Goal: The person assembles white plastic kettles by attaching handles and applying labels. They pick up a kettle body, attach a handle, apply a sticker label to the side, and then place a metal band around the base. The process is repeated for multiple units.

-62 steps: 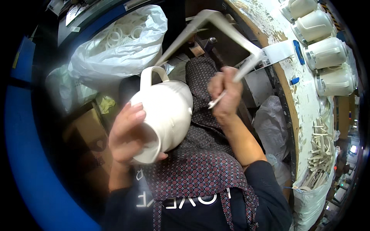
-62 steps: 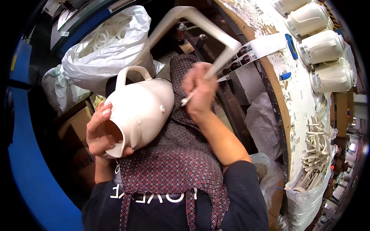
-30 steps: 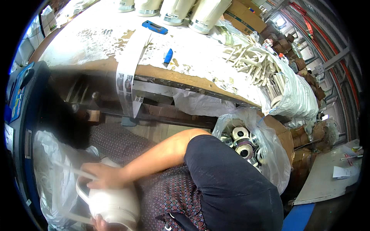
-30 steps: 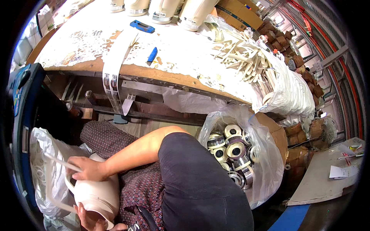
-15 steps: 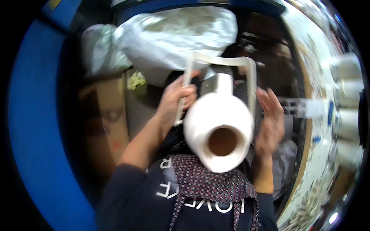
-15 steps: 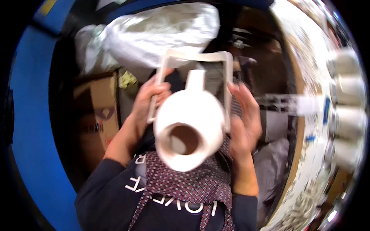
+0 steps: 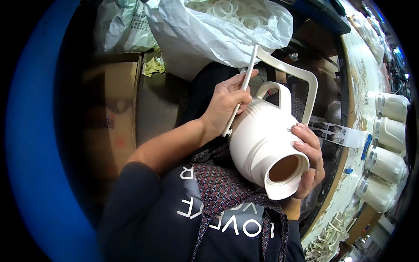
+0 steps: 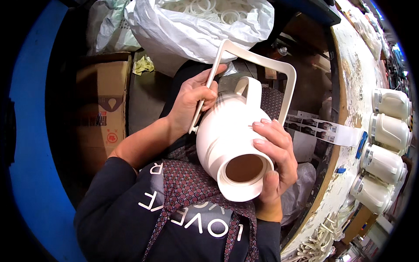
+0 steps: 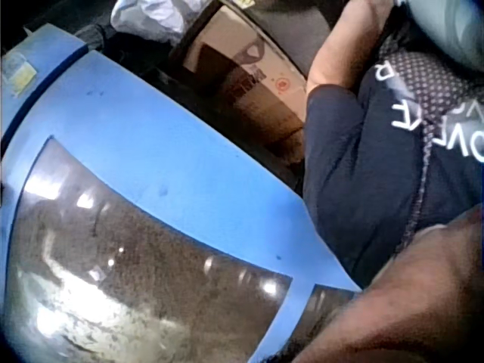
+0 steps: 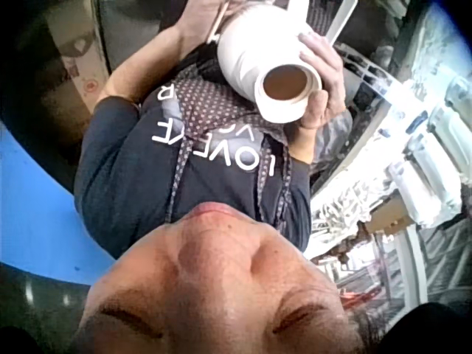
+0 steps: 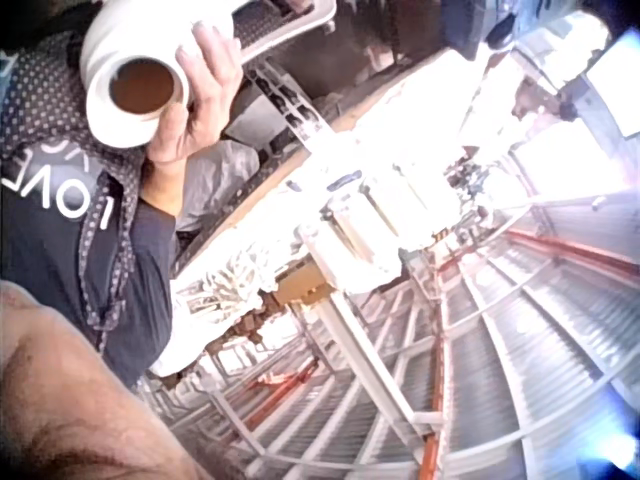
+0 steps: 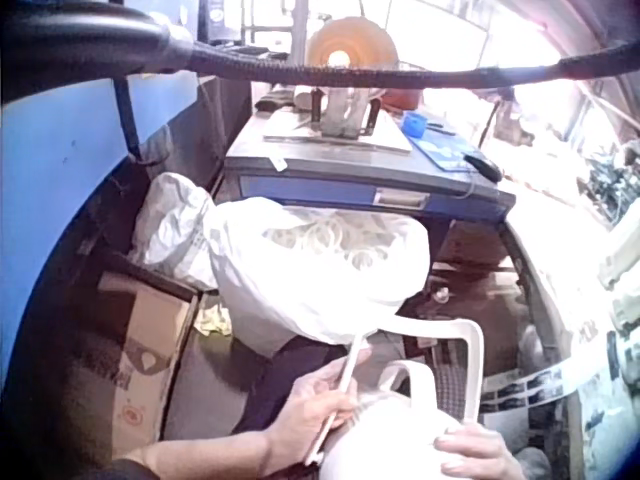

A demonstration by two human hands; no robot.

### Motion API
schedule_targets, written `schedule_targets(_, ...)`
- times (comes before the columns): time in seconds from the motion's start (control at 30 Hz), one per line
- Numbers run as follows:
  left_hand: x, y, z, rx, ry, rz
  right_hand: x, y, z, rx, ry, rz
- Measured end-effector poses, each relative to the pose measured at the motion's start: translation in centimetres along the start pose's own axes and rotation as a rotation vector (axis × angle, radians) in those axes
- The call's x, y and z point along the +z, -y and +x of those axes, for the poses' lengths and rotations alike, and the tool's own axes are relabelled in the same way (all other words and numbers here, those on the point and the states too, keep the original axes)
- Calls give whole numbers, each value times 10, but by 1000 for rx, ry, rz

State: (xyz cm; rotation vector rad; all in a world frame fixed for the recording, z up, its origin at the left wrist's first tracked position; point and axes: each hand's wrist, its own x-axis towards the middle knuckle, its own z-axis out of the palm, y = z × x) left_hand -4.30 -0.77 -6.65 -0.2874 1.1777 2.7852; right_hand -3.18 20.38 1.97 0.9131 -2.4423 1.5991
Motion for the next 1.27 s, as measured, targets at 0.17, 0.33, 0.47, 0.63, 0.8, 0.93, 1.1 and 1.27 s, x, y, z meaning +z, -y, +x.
schedule_targets(0.17, 1, 8, -4, 86, -26, 125, -1, 3, -15, -55, 75, -73)
schedule_targets(0.33, -1, 13, -4, 75, 11, 135, -3, 2, -21, -53, 38, -51)
schedule_targets(0.47, -4, 17, -2, 86, 60, 174, -4, 1, -24, -85, 10, -31)
schedule_targets(0.63, 0, 18, -11, 150, -45, 179, 3, -3, -33, -142, -40, 18)
schedule_targets(0.8, 22, 30, -23, 507, 133, 454, -8, -3, -47, -228, -94, -46)
schedule_targets(0.93, 25, 29, -13, 932, 421, 678, -19, -11, -47, -317, -142, -23)
schedule_targets(1.1, -6, -3, -9, 529, 310, 863, -14, -11, -47, -567, -381, -197)
schedule_targets(1.27, 1, -76, 4, 72, 542, 624, -36, -13, -42, -215, -237, 22)
